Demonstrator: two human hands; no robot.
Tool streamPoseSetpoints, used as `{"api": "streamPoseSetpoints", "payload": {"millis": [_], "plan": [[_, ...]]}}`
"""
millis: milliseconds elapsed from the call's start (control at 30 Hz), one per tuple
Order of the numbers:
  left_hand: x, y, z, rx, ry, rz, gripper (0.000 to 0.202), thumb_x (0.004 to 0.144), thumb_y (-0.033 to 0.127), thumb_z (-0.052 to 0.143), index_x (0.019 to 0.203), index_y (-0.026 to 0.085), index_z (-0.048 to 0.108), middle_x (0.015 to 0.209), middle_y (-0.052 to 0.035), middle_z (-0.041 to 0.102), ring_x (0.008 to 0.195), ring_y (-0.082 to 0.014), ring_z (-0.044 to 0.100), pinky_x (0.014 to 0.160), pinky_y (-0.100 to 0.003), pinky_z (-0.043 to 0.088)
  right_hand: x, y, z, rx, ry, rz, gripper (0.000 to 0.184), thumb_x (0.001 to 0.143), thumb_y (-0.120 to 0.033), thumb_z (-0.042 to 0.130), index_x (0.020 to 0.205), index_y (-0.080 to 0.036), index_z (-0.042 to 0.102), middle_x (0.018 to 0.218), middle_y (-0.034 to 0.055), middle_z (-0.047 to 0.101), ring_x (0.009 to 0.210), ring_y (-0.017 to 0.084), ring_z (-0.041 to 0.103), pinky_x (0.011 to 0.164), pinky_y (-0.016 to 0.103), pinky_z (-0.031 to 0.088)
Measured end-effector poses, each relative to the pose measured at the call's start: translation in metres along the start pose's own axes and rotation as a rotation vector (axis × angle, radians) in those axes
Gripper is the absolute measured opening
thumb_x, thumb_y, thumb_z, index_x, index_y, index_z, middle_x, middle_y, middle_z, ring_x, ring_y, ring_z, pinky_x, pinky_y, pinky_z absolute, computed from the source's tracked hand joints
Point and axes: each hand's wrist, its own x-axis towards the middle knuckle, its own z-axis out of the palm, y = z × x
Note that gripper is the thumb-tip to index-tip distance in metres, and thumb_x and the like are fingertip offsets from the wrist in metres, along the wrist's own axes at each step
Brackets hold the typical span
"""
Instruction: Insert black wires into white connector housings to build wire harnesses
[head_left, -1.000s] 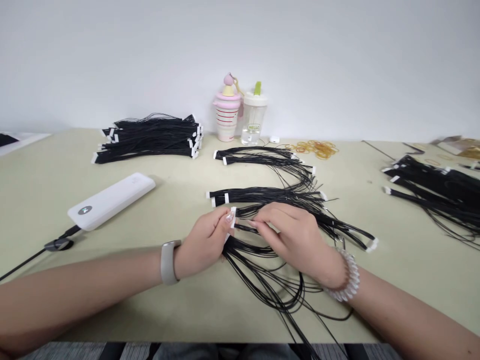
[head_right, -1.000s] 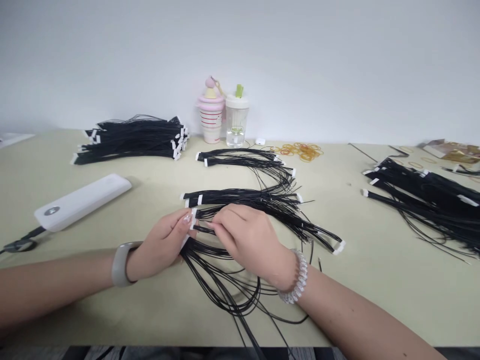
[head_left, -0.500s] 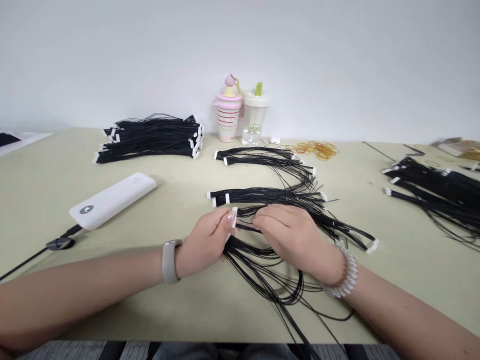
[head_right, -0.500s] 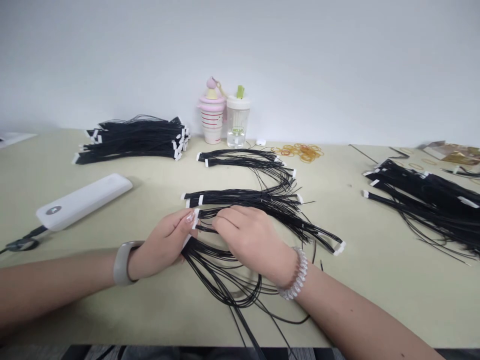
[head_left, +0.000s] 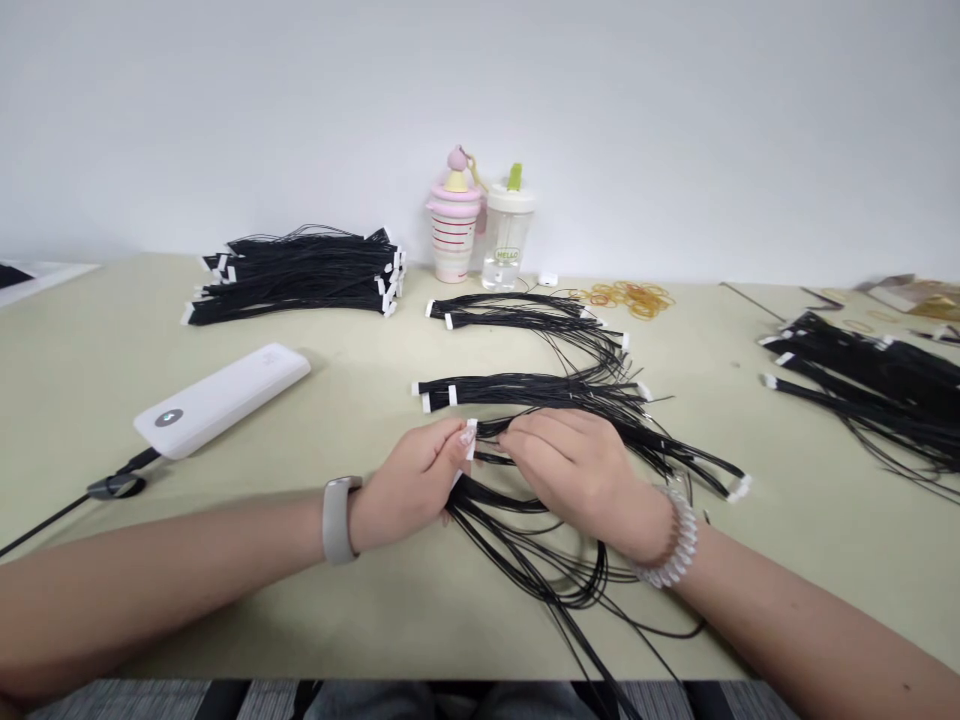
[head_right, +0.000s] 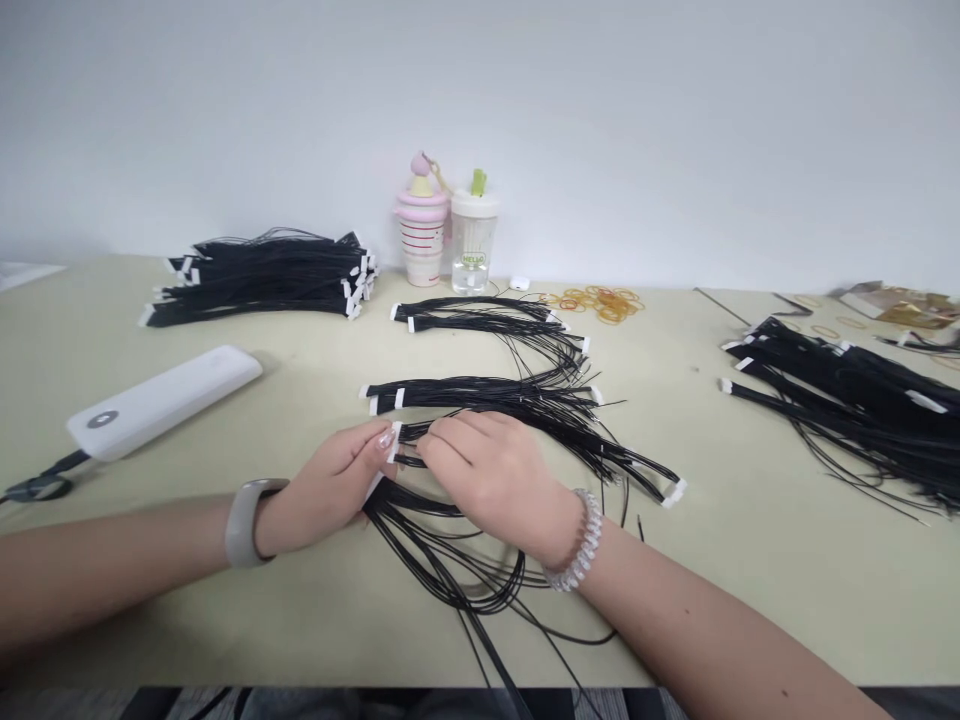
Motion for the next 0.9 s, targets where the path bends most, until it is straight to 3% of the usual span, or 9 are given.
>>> {"api": "streamPoseSetpoints", "payload": {"millis": [133,200,300,400,467,567,633,900], "plan": [[0.001,0.002,0.0,-0.038,0.007,-0.035,0.035,0.089,0.037,0.031,0.062,0.016,0.039,0.059,0.0028,0.04,0.056,-0.0084,0.036,0.057,-0.022,0.034,0.002,0.002,0.002,-0.037,-0.097,0.032,0.017,0.087,-0.016,0.042,0.08,-0.015,0.057,0.078,0.0045,0.06,0.076,0.013,0.054,0.069,0.027,0.043],[0.002,0.002,0.0,-0.089,0.014,-0.09,0.036,0.089,0.039,0.032,0.061,0.017,0.038,0.057,0.0031,0.04,0.053,-0.008,0.036,0.053,-0.021,0.034,0.004,0.007,0.0,-0.076,-0.124,0.086,0.017,0.087,-0.025,0.045,0.078,-0.016,0.055,0.077,0.0051,0.057,0.074,0.014,0.051,0.066,0.027,0.042],[0.003,0.001,0.001,-0.156,0.053,-0.172,0.037,0.088,0.044,0.031,0.063,0.017,0.038,0.055,0.0035,0.039,0.049,-0.0077,0.036,0.047,-0.02,0.033,0.004,0.015,-0.011,-0.016,-0.01,0.215,0.032,0.078,-0.047,0.055,0.079,-0.016,0.05,0.079,0.0061,0.054,0.072,0.015,0.048,0.061,0.026,0.04],[0.004,-0.002,0.001,-0.153,0.176,-0.211,0.038,0.087,0.046,0.031,0.065,0.017,0.04,0.057,0.0028,0.042,0.048,-0.0078,0.039,0.045,-0.021,0.034,0.003,0.022,-0.029,0.148,0.12,0.336,0.037,0.076,-0.05,0.056,0.066,-0.017,0.042,0.063,0.0005,0.044,0.059,0.01,0.04,0.052,0.023,0.034],[0.004,-0.004,0.0,-0.146,0.256,-0.223,0.038,0.087,0.046,0.031,0.065,0.017,0.04,0.058,0.0024,0.042,0.047,-0.0079,0.04,0.044,-0.021,0.034,0.001,0.026,-0.038,0.263,0.015,0.408,0.041,0.082,-0.045,0.051,0.057,-0.018,0.035,0.053,-0.003,0.033,0.05,0.007,0.031,0.046,0.022,0.027],[0.005,-0.002,-0.001,-0.145,0.305,-0.221,0.038,0.088,0.044,0.031,0.063,0.018,0.039,0.056,0.0024,0.041,0.047,-0.0084,0.039,0.043,-0.021,0.033,-0.001,0.027,-0.04,0.44,-0.36,0.444,0.044,0.085,-0.044,0.045,0.052,-0.017,0.033,0.049,-0.0045,0.028,0.046,0.006,0.024,0.042,0.021,0.023],[0.005,-0.001,-0.002,-0.121,0.301,-0.206,0.037,0.088,0.043,0.031,0.062,0.018,0.039,0.055,0.0022,0.041,0.047,-0.0088,0.039,0.043,-0.021,0.032,-0.002,0.023,-0.035,0.521,-0.507,0.414,0.043,0.086,-0.044,0.044,0.053,-0.017,0.037,0.049,-0.0047,0.03,0.046,0.006,0.025,0.041,0.02,0.023],[0.001,-0.003,0.001,-0.003,0.243,-0.078,0.035,0.09,0.037,0.028,0.066,0.017,0.041,0.062,0.002,0.043,0.057,-0.0085,0.038,0.055,-0.021,0.033,0.006,-0.012,-0.004,0.557,-0.436,0.328,0.034,0.091,-0.029,0.037,0.065,-0.016,0.054,0.058,-0.0021,0.053,0.054,0.006,0.043,0.056,0.02,0.036]]}}
